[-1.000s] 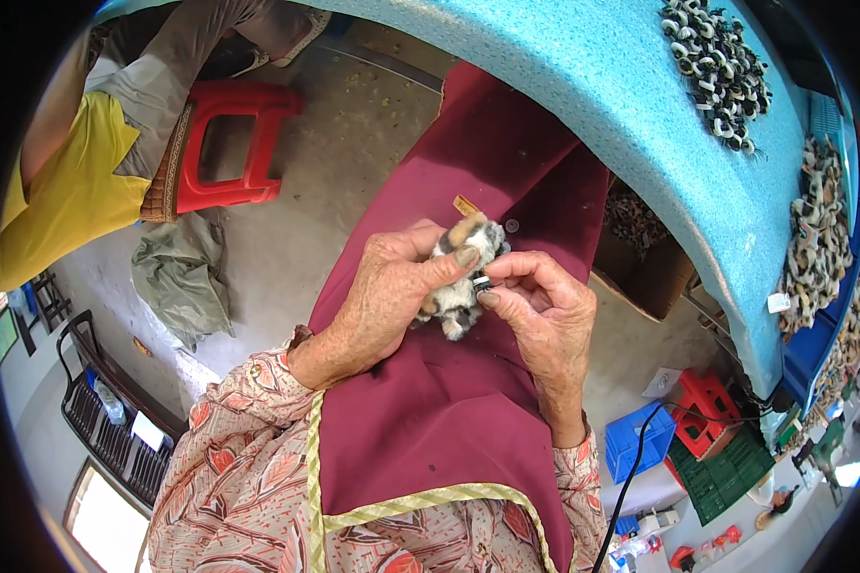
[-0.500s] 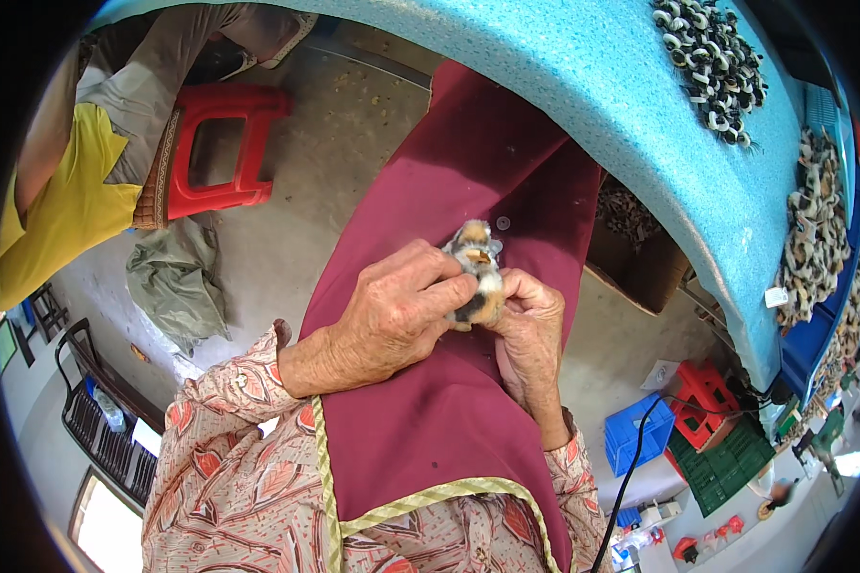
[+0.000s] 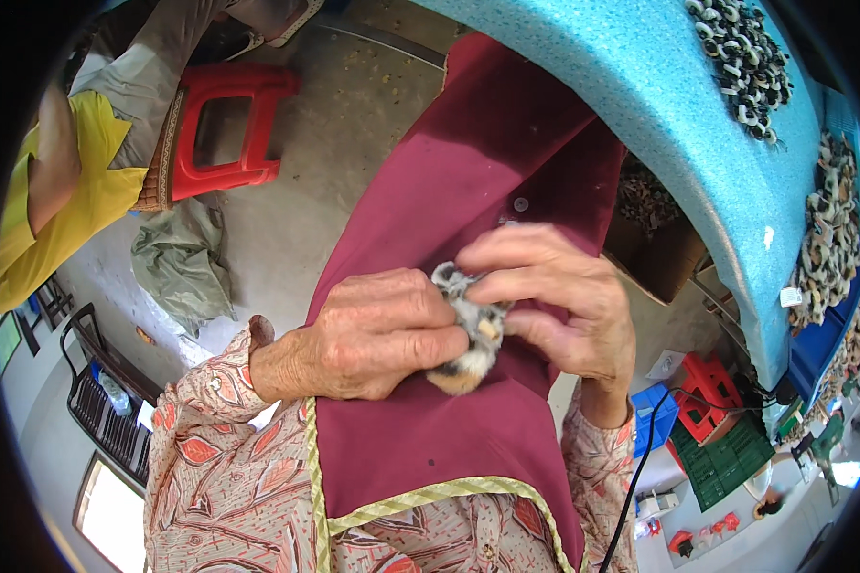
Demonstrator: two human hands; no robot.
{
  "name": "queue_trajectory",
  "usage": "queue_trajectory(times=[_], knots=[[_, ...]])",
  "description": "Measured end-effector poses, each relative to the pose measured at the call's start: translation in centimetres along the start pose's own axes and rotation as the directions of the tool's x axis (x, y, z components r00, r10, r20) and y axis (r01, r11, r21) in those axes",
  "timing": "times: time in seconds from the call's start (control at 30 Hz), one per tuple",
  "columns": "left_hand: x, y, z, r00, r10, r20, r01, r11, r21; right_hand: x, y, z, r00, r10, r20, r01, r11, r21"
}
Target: Attaching identification tags and leg bands to plush bird toys on a production line.
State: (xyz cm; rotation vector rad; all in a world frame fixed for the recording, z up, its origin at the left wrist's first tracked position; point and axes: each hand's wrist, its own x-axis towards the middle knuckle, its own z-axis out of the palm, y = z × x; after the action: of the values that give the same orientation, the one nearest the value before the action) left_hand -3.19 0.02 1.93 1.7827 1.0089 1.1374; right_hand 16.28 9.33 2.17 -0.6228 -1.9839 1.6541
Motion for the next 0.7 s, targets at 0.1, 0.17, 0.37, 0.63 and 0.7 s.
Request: queue_trajectory(times=[0.1,0.17,0.37,0.63,0.7], knots=[[-0.2,0.8,-1.3,0.996,0.081,-0.025,-0.077,0.991,0.113,-0.9,0.9,1.2,0.996,-0.007,0.094,-0.014,0.976,0.219],[-0.8,1.1,-1.8,0.992,0.102,-0.070,-0.087,0.979,0.186,-1.9,0.3,2.5,1.000,-0.004,-0.016,0.007,0.986,0.168],[-1.9,2.0,-1.6,0.972,-0.078,-0.223,0.098,0.992,0.081,-3.0,-1.3,4.9,0.985,0.074,-0.156,-0.038,0.975,0.220],[-3.6,0.4,-0.3,0.736,-0.674,0.056,0.610,0.626,-0.485,-3.3,-0.9,4.8,0.927,0.295,0.230,-0.356,0.884,0.303],[-3.6,0.3,-0.1,0.732,-0.671,0.116,0.644,0.627,-0.438,-3.7,0.2,3.3,0.935,0.225,0.274,-0.309,0.895,0.321]])
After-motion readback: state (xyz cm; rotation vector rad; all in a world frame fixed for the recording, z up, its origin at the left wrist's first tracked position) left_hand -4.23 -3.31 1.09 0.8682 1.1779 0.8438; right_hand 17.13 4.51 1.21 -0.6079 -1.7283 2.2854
